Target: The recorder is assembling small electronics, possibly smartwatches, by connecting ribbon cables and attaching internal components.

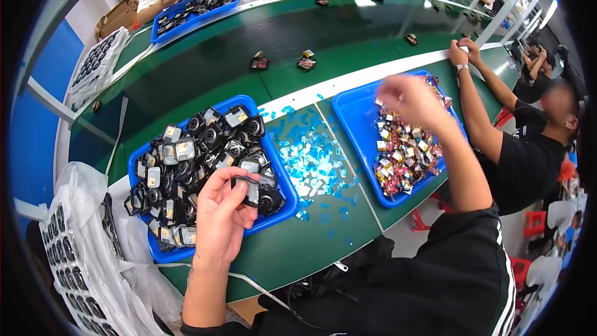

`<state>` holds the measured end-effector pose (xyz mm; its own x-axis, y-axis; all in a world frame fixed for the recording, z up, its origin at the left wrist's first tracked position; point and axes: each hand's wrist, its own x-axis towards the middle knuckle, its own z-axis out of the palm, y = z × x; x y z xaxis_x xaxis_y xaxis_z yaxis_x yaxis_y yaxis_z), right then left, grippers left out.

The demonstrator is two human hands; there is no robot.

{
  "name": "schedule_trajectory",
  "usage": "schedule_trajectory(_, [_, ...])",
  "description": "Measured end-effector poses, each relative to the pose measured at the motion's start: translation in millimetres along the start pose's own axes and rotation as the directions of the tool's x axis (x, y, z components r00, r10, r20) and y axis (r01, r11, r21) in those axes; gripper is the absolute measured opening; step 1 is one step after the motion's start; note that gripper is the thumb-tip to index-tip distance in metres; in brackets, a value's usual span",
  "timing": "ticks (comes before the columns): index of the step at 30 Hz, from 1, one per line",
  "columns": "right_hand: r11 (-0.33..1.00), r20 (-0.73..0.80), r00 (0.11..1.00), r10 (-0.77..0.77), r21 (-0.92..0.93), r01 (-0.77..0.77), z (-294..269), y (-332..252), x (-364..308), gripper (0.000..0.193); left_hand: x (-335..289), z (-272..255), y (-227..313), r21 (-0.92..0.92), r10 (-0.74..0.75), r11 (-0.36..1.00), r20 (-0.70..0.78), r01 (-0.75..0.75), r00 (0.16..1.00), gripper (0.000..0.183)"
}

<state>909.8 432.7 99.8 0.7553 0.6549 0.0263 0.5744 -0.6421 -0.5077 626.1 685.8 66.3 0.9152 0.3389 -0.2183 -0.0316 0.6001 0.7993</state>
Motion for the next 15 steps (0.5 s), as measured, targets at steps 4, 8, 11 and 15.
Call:
schedule_trajectory(4, [0.954,-0.399,0.908,-0.129,-0.298,0.004,-31,113,19,0.019,2,6,-8,-0.001,-0.053,0.999,-0.054,0.053,0.997,0.015])
schedule_trajectory(8, [0.979,-0.139,0.983,0.119,-0.149,-0.14,-18,94,17,0.016,-1,15,-12,-0.061,-0.018,0.998,-0.16,0.008,0.987,0.016])
schedule_trajectory(11, [0.984,-0.231,0.972,0.033,-0.161,-0.071,-13,98,8,0.018,2,-4,-16,-0.104,-0.044,0.994,-0.001,0.044,0.999,0.02])
schedule_trajectory(15, [0.991,-0.412,0.907,0.09,0.128,-0.04,-25,75,-13,0.017,-7,10,-8,0.012,-0.023,1.0,-0.08,0.024,0.997,0.037])
